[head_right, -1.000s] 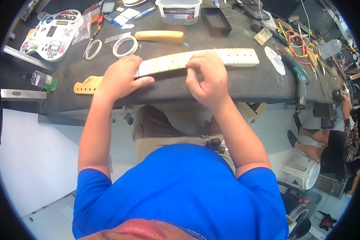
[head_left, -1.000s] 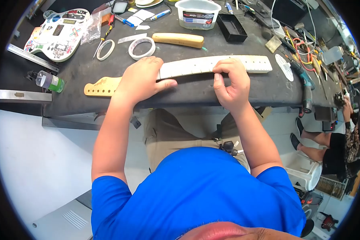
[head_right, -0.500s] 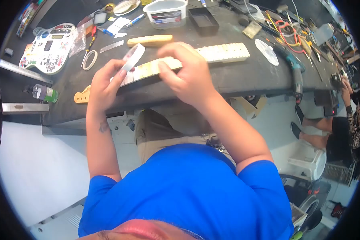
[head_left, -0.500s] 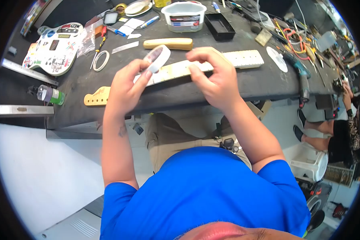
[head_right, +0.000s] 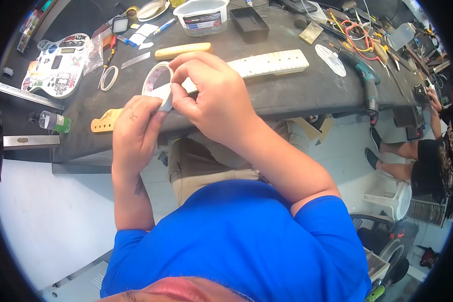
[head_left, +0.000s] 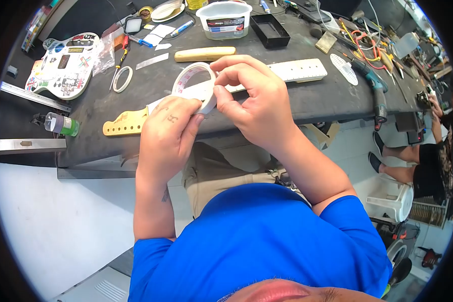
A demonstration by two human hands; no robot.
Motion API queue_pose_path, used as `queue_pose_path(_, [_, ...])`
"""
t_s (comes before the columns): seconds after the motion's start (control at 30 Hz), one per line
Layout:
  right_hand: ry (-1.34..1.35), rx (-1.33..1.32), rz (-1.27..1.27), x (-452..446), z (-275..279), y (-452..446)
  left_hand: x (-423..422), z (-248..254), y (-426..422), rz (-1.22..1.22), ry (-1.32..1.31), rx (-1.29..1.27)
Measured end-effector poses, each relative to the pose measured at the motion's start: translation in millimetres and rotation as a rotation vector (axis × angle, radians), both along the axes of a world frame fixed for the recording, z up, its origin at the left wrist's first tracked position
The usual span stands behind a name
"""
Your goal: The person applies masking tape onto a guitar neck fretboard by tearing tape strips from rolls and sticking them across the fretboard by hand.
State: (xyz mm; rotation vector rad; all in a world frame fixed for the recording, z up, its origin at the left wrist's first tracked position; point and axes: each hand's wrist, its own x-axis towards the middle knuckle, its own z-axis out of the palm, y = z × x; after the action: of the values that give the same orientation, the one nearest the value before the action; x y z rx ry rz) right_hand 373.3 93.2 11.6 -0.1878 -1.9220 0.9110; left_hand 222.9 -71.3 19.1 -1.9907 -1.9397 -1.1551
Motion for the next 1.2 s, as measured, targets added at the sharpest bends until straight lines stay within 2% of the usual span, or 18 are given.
queue_pose_path(0.2, [-0.05, 0.254, -0.049, -8.9, -7.0, 8.6, 18.7, 1.0, -1.1, 0.049, -0.096, 0.006])
queue_pose_path(0.3, [-0.013, 0.178, -0.011, -6.5, -9.2, 7.2, 20.4, -2.3, -1.3, 0.067, -0.115, 0.022])
queue_pose_path(0.43, [-0.072, -0.127, 0.164, 8.5, 2.2, 13.2, 17.1, -5.4, -5.4, 0.059, -0.154, 0.005])
queue_pose_path(0.53, [-0.072, 0.056, 0.143, 11.2, 4.6, 17.9, 18.3, -2.7, -6.0, 0.05, -0.138, -0.001])
queue_pose_path(0.73, [-0.058, 0.071, 0.17, 14.2, 6.0, 15.0, 18.0, -0.8, -6.8, 0.021, -0.053, 0.017])
queue_pose_path(0.83, [-0.085, 0.251, 0.114, 13.8, 1.3, 17.4, 18.1, -3.0, -6.3, -0.03, -0.028, 0.046])
queue_pose_path(0.93, [-0.112, 0.323, 0.038, 11.2, -1.5, 12.4, 20.4, -8.3, -5.5, -0.05, -0.029, 0.059])
queue_pose_path(1.03, [-0.114, 0.296, 0.015, 6.9, -10.8, 9.4, 20.8, -10.3, -5.4, -0.043, -0.056, 0.036])
queue_pose_path(1.13, [0.017, 0.035, 0.096, 2.8, -23.9, 6.6, 21.9, -12.7, -8.9, 0.023, -0.17, -0.024])
queue_pose_path(1.2, [0.011, 0.02, 0.096, 4.9, -20.3, 6.0, 18.6, -19.3, -10.8, 0.047, -0.248, -0.04])
